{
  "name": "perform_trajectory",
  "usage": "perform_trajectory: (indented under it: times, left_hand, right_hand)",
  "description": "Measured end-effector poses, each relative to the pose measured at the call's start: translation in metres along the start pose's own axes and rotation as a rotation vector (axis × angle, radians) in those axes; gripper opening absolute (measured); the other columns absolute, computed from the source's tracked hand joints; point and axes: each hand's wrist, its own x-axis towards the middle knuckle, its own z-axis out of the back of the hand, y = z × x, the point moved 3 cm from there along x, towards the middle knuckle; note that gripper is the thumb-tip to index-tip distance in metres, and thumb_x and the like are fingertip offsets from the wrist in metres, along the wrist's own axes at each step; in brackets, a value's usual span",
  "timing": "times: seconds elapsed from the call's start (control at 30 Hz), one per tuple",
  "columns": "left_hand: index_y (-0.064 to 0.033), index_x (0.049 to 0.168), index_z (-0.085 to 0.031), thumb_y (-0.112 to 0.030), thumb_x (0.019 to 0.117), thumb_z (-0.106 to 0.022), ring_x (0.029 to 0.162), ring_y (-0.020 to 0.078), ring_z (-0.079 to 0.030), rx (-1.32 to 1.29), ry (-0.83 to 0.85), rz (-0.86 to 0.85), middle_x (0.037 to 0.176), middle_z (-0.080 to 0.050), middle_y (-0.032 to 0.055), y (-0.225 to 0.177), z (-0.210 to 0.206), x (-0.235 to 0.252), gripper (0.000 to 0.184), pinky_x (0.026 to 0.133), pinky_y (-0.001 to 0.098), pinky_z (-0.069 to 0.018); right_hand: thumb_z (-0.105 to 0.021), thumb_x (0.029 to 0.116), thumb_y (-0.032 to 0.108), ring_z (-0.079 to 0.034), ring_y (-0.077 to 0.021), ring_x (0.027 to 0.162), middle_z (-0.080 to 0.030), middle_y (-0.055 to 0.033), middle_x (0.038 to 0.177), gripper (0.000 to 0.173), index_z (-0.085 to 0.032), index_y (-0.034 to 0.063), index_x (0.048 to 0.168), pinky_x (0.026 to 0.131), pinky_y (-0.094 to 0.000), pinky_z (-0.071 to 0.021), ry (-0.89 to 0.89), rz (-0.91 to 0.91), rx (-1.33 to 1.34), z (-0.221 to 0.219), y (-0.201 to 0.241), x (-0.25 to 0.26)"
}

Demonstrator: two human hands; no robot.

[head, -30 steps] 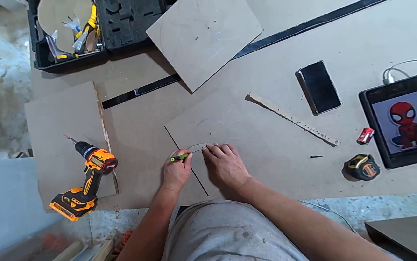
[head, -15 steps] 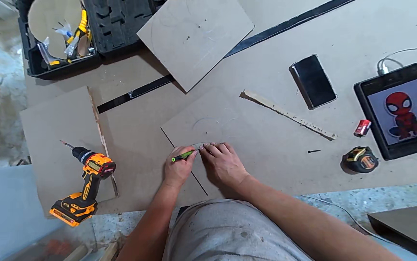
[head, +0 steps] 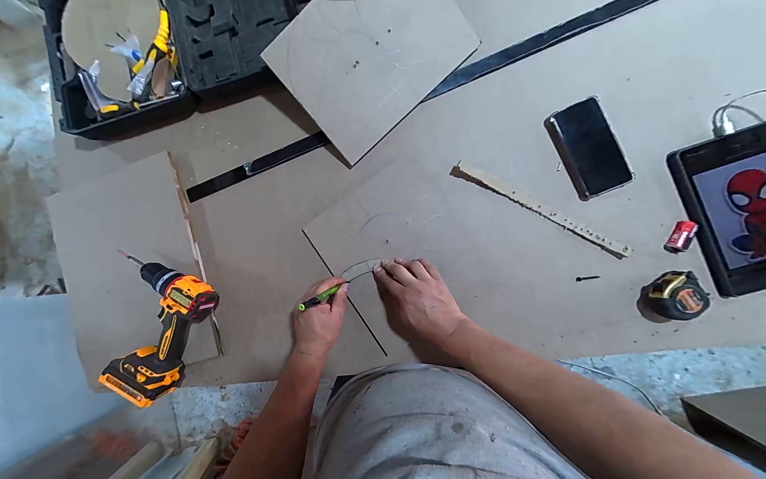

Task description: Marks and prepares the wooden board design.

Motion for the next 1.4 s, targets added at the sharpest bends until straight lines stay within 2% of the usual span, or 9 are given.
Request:
perform_trajectory:
  times: [0.27, 0.53, 0.67, 0.73, 0.87, 1.03, 1.17, 1.4]
  left_hand:
    - [-0.0142, 0.111, -0.075, -0.025, 0.1010, -0.068, 0.081, 0.0059, -0.069, -0.060, -0.025, 0.024, 0.102, -0.074, 0.0000, 0.002, 0.001, -0.003, 0.017, 0.075, 0.0275, -0.0600]
    - [-0.0099, 0.110, -0.074, -0.021, 0.1008, -0.068, 0.082, 0.0060, -0.069, -0.155, -0.081, 0.061, 0.102, -0.073, 0.0025, 0.003, -0.002, -0.003, 0.015, 0.076, 0.0253, -0.0602]
    - [-0.0104, 0.112, -0.074, -0.025, 0.1016, -0.067, 0.083, 0.0083, -0.071, -0.146, -0.106, 0.061, 0.102, -0.074, 0.0031, 0.004, -0.004, -0.007, 0.020, 0.078, 0.0305, -0.0615]
    - [-0.0138, 0.116, -0.073, -0.030, 0.1025, -0.066, 0.085, 0.0091, -0.071, -0.148, -0.108, 0.075, 0.104, -0.074, 0.0018, 0.005, -0.005, -0.010, 0.022, 0.079, 0.0324, -0.0619]
    - [-0.0152, 0.117, -0.073, -0.029, 0.1023, -0.066, 0.088, 0.0124, -0.074, -0.229, -0.130, 0.138, 0.105, -0.075, 0.0021, 0.006, -0.007, -0.010, 0.022, 0.082, 0.0360, -0.0640]
    - [-0.0145, 0.114, -0.074, -0.030, 0.1017, -0.067, 0.083, 0.0081, -0.071, -0.102, -0.114, 0.086, 0.102, -0.075, 0.0013, 0.000, -0.009, -0.012, 0.021, 0.077, 0.0305, -0.0616]
    - [-0.0128, 0.114, -0.075, -0.030, 0.1015, -0.067, 0.097, 0.0104, -0.070, -0.044, -0.103, 0.005, 0.108, -0.074, 0.0022, -0.003, -0.015, -0.011, 0.022, 0.089, 0.0334, -0.0595]
    - [-0.0170, 0.113, -0.076, -0.032, 0.1005, -0.068, 0.104, 0.0100, -0.067, -0.003, -0.082, -0.055, 0.109, -0.073, -0.0014, -0.012, -0.015, -0.002, 0.021, 0.092, 0.0313, -0.0565]
  right_hand:
    - [-0.041, 0.1046, 0.021, -0.055, -0.0246, 0.134, -0.058, 0.0000, 0.149, 0.045, -0.059, 0.0227, 0.146, 0.112, -0.0466, -0.0404, -0.008, 0.006, -0.009, 0.000, 0.000, 0.000]
    - [-0.040, 0.1049, 0.021, -0.055, -0.0248, 0.134, -0.058, -0.0005, 0.149, 0.045, -0.059, 0.0224, 0.146, 0.111, -0.0470, -0.0412, -0.014, 0.011, -0.014, 0.000, 0.000, 0.000]
    - [-0.041, 0.1043, 0.021, -0.054, -0.0256, 0.135, -0.056, -0.0008, 0.151, 0.046, -0.057, 0.0223, 0.147, 0.113, -0.0485, -0.0400, 0.009, 0.004, 0.008, 0.000, 0.000, 0.000]
    - [-0.042, 0.1035, 0.020, -0.053, -0.0261, 0.136, -0.056, -0.0015, 0.151, 0.046, -0.058, 0.0218, 0.147, 0.113, -0.0489, -0.0399, 0.007, 0.005, 0.014, 0.000, 0.000, 0.000]
    - [-0.041, 0.1035, 0.020, -0.054, -0.0253, 0.135, -0.057, -0.0014, 0.150, 0.046, -0.058, 0.0220, 0.146, 0.112, -0.0483, -0.0406, -0.006, 0.002, 0.004, 0.000, 0.000, -0.001]
    - [-0.041, 0.1038, 0.019, -0.054, -0.0251, 0.135, -0.057, -0.0015, 0.150, 0.046, -0.058, 0.0213, 0.146, 0.113, -0.0480, -0.0406, -0.007, 0.003, 0.002, 0.000, 0.000, -0.001]
    - [-0.042, 0.1036, 0.019, -0.053, -0.0256, 0.137, -0.055, -0.0014, 0.151, 0.046, -0.057, 0.0211, 0.147, 0.114, -0.0482, -0.0398, 0.007, 0.005, 0.014, -0.001, -0.001, -0.001]
    - [-0.043, 0.1035, 0.018, -0.052, -0.0248, 0.138, -0.055, -0.0010, 0.151, 0.046, -0.057, 0.0215, 0.147, 0.114, -0.0477, -0.0400, 0.012, 0.003, 0.018, -0.001, -0.001, -0.001]
